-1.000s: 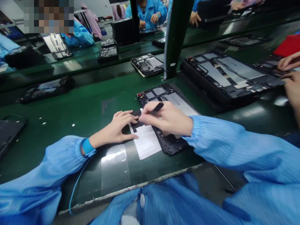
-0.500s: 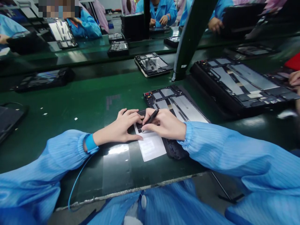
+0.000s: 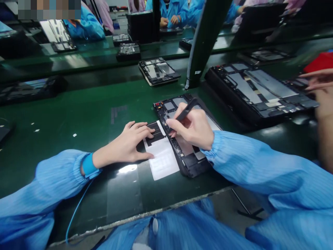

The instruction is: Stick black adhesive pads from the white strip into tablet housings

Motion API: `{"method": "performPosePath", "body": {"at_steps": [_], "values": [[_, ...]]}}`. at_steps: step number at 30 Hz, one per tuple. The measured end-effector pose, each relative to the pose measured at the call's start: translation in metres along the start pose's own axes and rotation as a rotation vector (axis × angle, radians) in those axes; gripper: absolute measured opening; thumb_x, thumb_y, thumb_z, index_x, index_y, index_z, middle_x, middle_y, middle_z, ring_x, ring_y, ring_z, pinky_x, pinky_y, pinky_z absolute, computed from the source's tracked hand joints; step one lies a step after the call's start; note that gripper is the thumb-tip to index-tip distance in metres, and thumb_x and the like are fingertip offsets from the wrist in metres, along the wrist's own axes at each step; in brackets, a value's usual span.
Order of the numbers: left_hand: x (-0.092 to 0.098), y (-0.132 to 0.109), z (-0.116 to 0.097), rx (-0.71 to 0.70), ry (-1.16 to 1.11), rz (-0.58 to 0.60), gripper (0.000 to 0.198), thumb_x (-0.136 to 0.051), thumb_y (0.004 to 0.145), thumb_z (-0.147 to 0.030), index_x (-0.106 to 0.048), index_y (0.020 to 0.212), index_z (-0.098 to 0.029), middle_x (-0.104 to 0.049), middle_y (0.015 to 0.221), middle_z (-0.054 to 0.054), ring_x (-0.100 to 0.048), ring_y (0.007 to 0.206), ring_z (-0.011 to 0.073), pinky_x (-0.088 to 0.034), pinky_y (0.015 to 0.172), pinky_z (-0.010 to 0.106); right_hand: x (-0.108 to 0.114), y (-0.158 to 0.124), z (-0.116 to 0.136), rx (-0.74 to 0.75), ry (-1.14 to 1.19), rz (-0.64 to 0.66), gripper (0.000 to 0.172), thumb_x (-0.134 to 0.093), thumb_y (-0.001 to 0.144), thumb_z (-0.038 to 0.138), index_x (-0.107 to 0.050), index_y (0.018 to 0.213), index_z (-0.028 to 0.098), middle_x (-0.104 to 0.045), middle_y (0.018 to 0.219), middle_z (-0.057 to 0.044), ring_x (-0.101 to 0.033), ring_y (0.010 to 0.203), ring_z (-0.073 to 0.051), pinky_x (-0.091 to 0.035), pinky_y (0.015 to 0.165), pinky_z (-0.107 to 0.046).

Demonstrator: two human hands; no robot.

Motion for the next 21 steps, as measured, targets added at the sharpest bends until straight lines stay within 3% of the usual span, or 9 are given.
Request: {"method": "performPosePath", "body": {"at_steps": [4, 7, 13, 21], "values": [[-0.004, 0.014, -0.001, -0.053, -0.098, -0.171, 0.045, -0.060, 0.071, -0.050, -0.043, 0.098, -0.018, -0.052, 0.116, 0.012, -0.040, 0.116, 0.0301, -0.026, 0.098, 0.050, 0.005, -0.003, -0.012, 0.032, 0.009, -0.187, 0.025, -0.059, 0.079, 0.031, -0.042, 0.065, 0.020, -0.053, 0.065, -0.001, -0.057, 0.047, -0.011, -0.047, 0.039, -0.024], [-0.011, 0.022, -0.002, -0.121, -0.219, -0.274, 0.035, -0.060, 0.074, -0.036, -0.039, 0.095, -0.019, -0.048, 0.120, 0.012, -0.040, 0.116, 0.0252, -0.031, 0.098, 0.042, 0.002, -0.004, -0.016, 0.061, -0.015, -0.167, 0.023, -0.058, 0.080, 0.029, -0.043, 0.064, 0.020, -0.052, 0.065, -0.001, -0.055, 0.045, -0.010, -0.045, 0.036, -0.023], [-0.015, 0.023, -0.003, -0.107, -0.307, -0.230, 0.027, -0.058, 0.073, -0.025, -0.035, 0.086, -0.020, -0.048, 0.119, 0.009, -0.039, 0.113, 0.0216, -0.034, 0.095, 0.038, 0.000, -0.005, -0.016, 0.100, -0.030, -0.101, 0.023, -0.058, 0.079, 0.026, -0.043, 0.063, 0.021, -0.052, 0.060, 0.000, -0.055, 0.045, -0.010, -0.046, 0.038, -0.024], [-0.013, 0.022, -0.004, -0.111, -0.327, -0.229, 0.022, -0.053, 0.072, -0.017, -0.034, 0.082, -0.020, -0.050, 0.118, 0.008, -0.039, 0.111, 0.0205, -0.035, 0.093, 0.038, 0.000, -0.006, -0.017, 0.151, -0.127, -0.128, 0.022, -0.056, 0.080, 0.023, -0.043, 0.063, 0.021, -0.051, 0.061, -0.001, -0.055, 0.051, -0.012, -0.047, 0.046, -0.026]]}}
Point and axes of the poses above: each hand's wrist, its own y-axis towards the middle knuckle, its own x-axis out of the back of the hand, z = x × y, the point moved 1 cm from there along y, towards the middle knuckle
